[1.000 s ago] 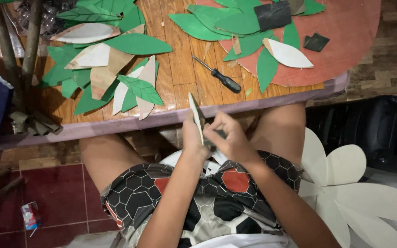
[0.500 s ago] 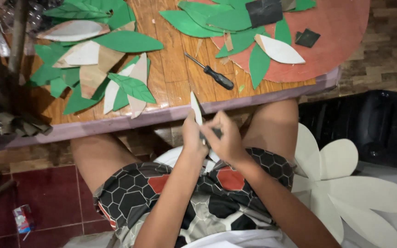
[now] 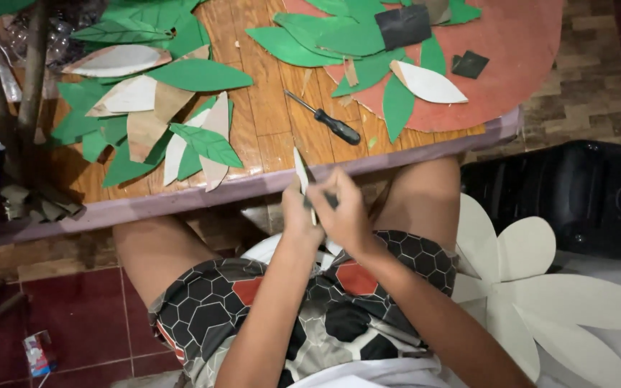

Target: Sanding and smoothing the edges of metal leaf cutouts using hand tools

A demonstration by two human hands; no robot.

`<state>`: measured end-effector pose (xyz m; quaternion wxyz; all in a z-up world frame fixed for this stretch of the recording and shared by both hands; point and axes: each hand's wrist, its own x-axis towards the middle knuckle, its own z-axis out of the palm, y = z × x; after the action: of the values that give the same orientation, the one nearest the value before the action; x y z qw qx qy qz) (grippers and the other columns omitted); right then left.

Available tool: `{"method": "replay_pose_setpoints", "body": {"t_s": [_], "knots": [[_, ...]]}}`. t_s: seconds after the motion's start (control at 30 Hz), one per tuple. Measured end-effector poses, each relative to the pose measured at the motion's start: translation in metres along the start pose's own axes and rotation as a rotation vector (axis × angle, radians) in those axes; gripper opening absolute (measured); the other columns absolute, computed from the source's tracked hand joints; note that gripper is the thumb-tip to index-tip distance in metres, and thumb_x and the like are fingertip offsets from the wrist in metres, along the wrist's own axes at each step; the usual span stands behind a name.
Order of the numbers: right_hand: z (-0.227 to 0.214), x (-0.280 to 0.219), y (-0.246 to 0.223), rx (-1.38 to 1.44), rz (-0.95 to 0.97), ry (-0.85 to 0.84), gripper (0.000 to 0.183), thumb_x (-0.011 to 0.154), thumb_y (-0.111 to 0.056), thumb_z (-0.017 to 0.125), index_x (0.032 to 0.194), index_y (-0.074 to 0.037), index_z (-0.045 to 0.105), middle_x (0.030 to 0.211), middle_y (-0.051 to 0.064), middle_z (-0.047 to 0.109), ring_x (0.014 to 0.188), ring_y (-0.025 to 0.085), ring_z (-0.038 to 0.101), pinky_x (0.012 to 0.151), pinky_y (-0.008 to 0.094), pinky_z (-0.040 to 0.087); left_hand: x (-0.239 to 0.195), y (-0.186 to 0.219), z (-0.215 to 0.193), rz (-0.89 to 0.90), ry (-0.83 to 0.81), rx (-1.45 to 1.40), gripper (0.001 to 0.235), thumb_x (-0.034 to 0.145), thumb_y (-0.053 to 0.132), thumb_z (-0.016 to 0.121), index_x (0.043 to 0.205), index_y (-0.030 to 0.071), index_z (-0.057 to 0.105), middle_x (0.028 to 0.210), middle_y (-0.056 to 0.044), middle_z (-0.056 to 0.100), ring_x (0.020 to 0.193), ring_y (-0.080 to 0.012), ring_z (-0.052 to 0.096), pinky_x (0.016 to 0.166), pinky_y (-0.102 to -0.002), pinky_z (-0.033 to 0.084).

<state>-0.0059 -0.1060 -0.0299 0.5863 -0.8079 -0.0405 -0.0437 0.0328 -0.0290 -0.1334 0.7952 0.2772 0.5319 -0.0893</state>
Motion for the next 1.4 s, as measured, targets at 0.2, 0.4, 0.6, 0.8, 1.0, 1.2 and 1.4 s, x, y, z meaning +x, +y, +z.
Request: {"method": "replay_pose_setpoints", "body": {"t_s": [0.2, 0.4, 0.6, 0.8, 1.0, 1.2, 1.4], "knots": [[0.0, -0.01, 0.019, -0.052, 0.0, 0.001, 0.024, 0.097, -0.018, 0.071, 0.081, -0.008, 0.055, 0.065, 0.012, 0.065, 0.063, 0.02, 0.062, 0.06, 0.033, 0.047, 0.005, -0.009, -0.006, 0.023, -0.06, 0.033, 0.04, 0.098, 0.041, 0.058, 0.094, 0.003, 0.066, 0.078, -0.008, 0.062, 0.068, -0.0208, 0.066, 0.059, -0.033, 0.056], [0.0, -0.02, 0.017, 0.032, -0.025, -0.014, 0.02, 0.095, -0.012, 0.07, 0.083, -0.006, 0.055, 0.068, 0.011, 0.065, 0.067, 0.02, 0.063, 0.067, 0.034, 0.049, -0.013, 0.007, -0.008, 0.009, -0.067, 0.007, 0.038, 0.099, 0.041, 0.053, 0.077, 0.011, 0.058, 0.063, 0.001, 0.052, 0.052, -0.0116, 0.056, 0.047, -0.024, 0.047], [0.002, 0.001, 0.002, -0.062, -0.076, -0.006, 0.023, 0.094, -0.017, 0.073, 0.08, -0.008, 0.057, 0.07, 0.015, 0.068, 0.069, 0.025, 0.07, 0.065, 0.035, 0.052, -0.029, -0.002, -0.012, -0.031, -0.101, 0.145, 0.042, 0.101, 0.041, 0.05, 0.077, 0.007, 0.055, 0.063, -0.003, 0.05, 0.053, -0.0174, 0.054, 0.049, -0.028, 0.044], [-0.001, -0.024, 0.019, -0.04, -0.088, -0.079, 0.022, 0.09, -0.013, 0.076, 0.08, -0.008, 0.058, 0.072, 0.012, 0.069, 0.071, 0.029, 0.072, 0.069, 0.036, 0.054, 0.022, 0.005, -0.025, 0.092, -0.09, 0.372, 0.037, 0.098, 0.034, 0.052, 0.097, 0.0, 0.068, 0.084, -0.01, 0.067, 0.079, -0.025, 0.069, 0.074, -0.035, 0.055], [0.009, 0.017, 0.016, 0.005, -0.111, -0.041, 0.02, 0.095, -0.012, 0.073, 0.083, -0.005, 0.058, 0.075, 0.013, 0.072, 0.073, 0.023, 0.071, 0.073, 0.037, 0.055, 0.014, -0.021, -0.026, -0.001, -0.022, 0.2, 0.035, 0.097, 0.039, 0.055, 0.087, 0.007, 0.067, 0.071, -0.006, 0.065, 0.064, -0.0189, 0.065, 0.059, -0.029, 0.053], [-0.006, -0.026, 0.001, -0.038, -0.107, -0.158, 0.019, 0.09, -0.011, 0.075, 0.08, -0.008, 0.059, 0.07, 0.011, 0.07, 0.067, 0.026, 0.071, 0.067, 0.035, 0.055, 0.016, 0.002, -0.025, 0.063, -0.058, 0.184, 0.035, 0.096, 0.036, 0.059, 0.099, 0.002, 0.068, 0.08, -0.006, 0.067, 0.073, -0.0206, 0.069, 0.07, -0.03, 0.055], [0.011, 0.016, 0.028, 0.027, -0.151, -0.108, 0.019, 0.094, -0.011, 0.072, 0.081, -0.007, 0.057, 0.069, 0.011, 0.068, 0.068, 0.023, 0.068, 0.068, 0.036, 0.052, 0.06, -0.034, -0.042, 0.007, -0.025, 0.207, 0.037, 0.089, 0.046, 0.066, 0.086, 0.009, 0.071, 0.075, -0.007, 0.069, 0.067, -0.019, 0.069, 0.063, -0.032, 0.056]]}}
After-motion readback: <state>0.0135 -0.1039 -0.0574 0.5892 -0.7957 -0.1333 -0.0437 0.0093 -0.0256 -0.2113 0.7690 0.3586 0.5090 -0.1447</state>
